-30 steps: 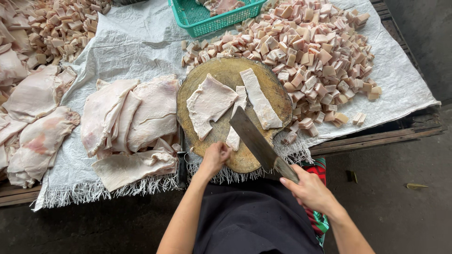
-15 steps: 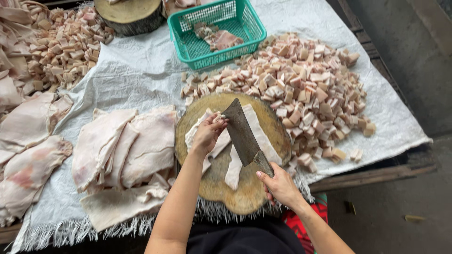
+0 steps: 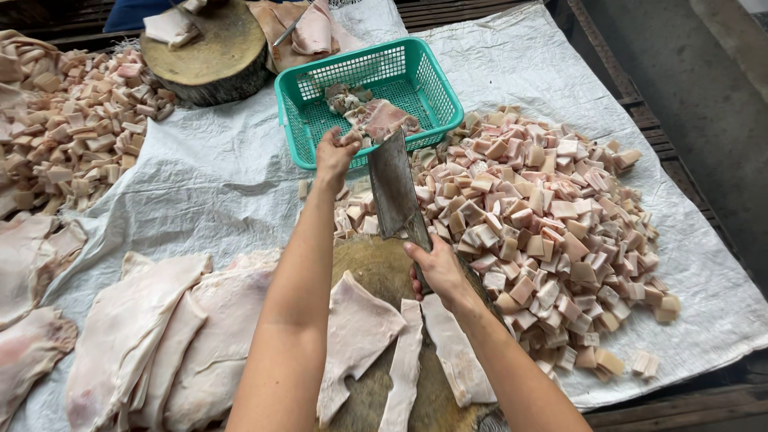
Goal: The person slices large pieces of animal skin into smaller strips and then into small cubes using a cleaver on a wooden cutting board.
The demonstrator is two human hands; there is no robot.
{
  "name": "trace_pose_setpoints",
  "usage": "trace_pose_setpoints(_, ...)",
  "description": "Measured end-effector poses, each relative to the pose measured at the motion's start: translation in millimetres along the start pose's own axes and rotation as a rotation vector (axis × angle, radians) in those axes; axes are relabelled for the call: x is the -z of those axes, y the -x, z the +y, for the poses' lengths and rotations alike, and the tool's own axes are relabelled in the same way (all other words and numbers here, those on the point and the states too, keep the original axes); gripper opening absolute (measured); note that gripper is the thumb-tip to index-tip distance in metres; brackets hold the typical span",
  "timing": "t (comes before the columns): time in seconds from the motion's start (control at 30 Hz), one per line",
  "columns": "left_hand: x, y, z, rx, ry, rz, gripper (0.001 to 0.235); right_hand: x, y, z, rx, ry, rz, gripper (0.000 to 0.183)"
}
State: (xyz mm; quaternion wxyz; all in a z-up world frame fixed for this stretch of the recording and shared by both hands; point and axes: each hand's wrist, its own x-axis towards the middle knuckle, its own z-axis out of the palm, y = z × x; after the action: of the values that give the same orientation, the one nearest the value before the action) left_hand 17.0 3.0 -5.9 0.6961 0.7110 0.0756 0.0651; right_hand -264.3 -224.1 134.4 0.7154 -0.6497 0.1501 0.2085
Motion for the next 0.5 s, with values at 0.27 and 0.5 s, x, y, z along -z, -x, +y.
trace_pose_setpoints(0.27,41.1,30.9,-5.2,0.180,-0.171,0.063,0.042,7.2,-21.5,-5.0,-0.020,0.019,0.040,0.029)
trace_pose_setpoints(0.5,132.5,250.8,41.0,0.079,-0.859,-0.299,0.038,31.9,101.7,28.4,0.009,0.309,0.077,0.032)
